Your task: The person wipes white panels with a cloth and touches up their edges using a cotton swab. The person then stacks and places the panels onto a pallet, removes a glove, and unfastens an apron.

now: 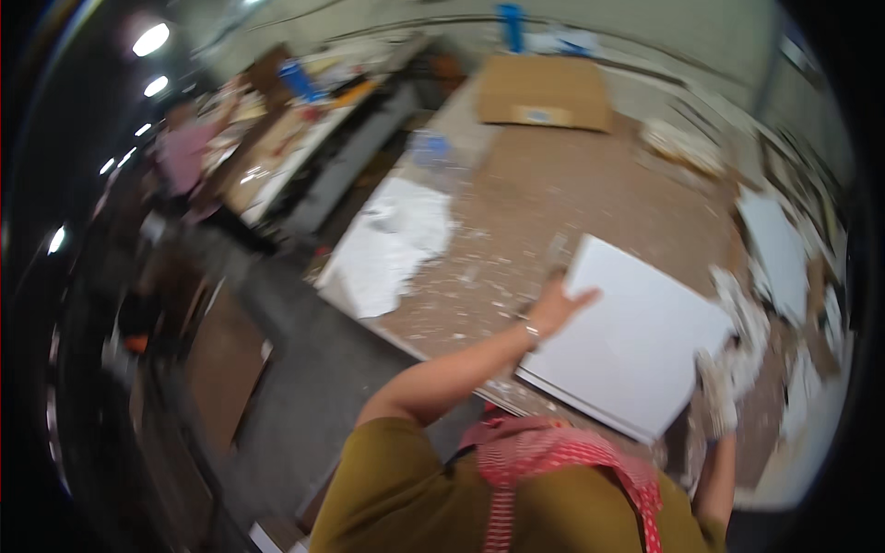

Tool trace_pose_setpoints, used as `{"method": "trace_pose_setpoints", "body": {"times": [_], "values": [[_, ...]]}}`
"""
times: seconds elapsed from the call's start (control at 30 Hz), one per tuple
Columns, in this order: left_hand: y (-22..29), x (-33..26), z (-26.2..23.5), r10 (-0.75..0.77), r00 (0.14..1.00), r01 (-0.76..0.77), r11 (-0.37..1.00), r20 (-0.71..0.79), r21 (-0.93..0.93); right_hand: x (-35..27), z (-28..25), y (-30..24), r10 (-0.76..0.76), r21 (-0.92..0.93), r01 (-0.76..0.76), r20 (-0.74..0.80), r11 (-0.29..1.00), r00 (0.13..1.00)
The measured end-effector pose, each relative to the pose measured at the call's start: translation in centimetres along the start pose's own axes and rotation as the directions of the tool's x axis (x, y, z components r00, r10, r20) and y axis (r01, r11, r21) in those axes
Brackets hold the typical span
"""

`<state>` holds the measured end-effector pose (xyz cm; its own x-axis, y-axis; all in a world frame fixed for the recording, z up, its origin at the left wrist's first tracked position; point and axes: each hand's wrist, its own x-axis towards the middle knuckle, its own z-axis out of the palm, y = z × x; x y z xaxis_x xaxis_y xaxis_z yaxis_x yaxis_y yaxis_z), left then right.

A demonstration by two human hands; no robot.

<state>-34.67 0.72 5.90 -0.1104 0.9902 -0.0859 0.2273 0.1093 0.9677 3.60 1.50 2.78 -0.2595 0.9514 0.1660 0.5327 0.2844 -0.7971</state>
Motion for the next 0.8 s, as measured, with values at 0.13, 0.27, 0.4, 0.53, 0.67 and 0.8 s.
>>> {"method": "trace_pose_setpoints", "body": {"times": [0.13, 0.27, 0.4, 0.53, 0.67, 0.8], "values": [[-3.4, -0.7, 1.0, -0.180, 0.982, 0.180, 0.984, 0.064, 0.009, 0.3, 1.1, -3.4, 0.313, 0.505, -0.377, 0.210, 0.777, 0.926], [-4.7, -1.3, -0.3, -0.309, 0.948, 0.303, 0.949, 0.074, 0.088, 2.1, 3.5, 1.6, 0.306, 0.308, -0.382, 0.267, 0.872, 0.914], [-6.2, -1.1, 0.2, -0.279, 0.960, 0.280, 0.945, -0.030, 0.167, 2.4, 4.5, 1.8, 0.327, 0.295, -0.406, 0.282, 0.865, 0.902], [-3.9, -1.8, -0.4, -0.293, 0.951, 0.275, 0.948, 0.103, 0.158, 1.3, 3.8, 4.3, 0.367, 0.076, -0.392, 0.228, 0.917, 0.902], [-5.4, -1.3, -2.4, -0.463, 0.858, 0.414, 0.879, 0.221, 0.236, 1.1, 3.6, -5.9, 0.384, 0.551, -0.513, 0.341, 0.658, 0.858], [0.8, -3.3, -5.5, 0.035, 0.998, -0.060, 0.824, 0.054, 0.563, 2.6, 2.8, -8.7, 0.315, 0.380, -0.405, 0.279, 0.831, 0.907]]}}
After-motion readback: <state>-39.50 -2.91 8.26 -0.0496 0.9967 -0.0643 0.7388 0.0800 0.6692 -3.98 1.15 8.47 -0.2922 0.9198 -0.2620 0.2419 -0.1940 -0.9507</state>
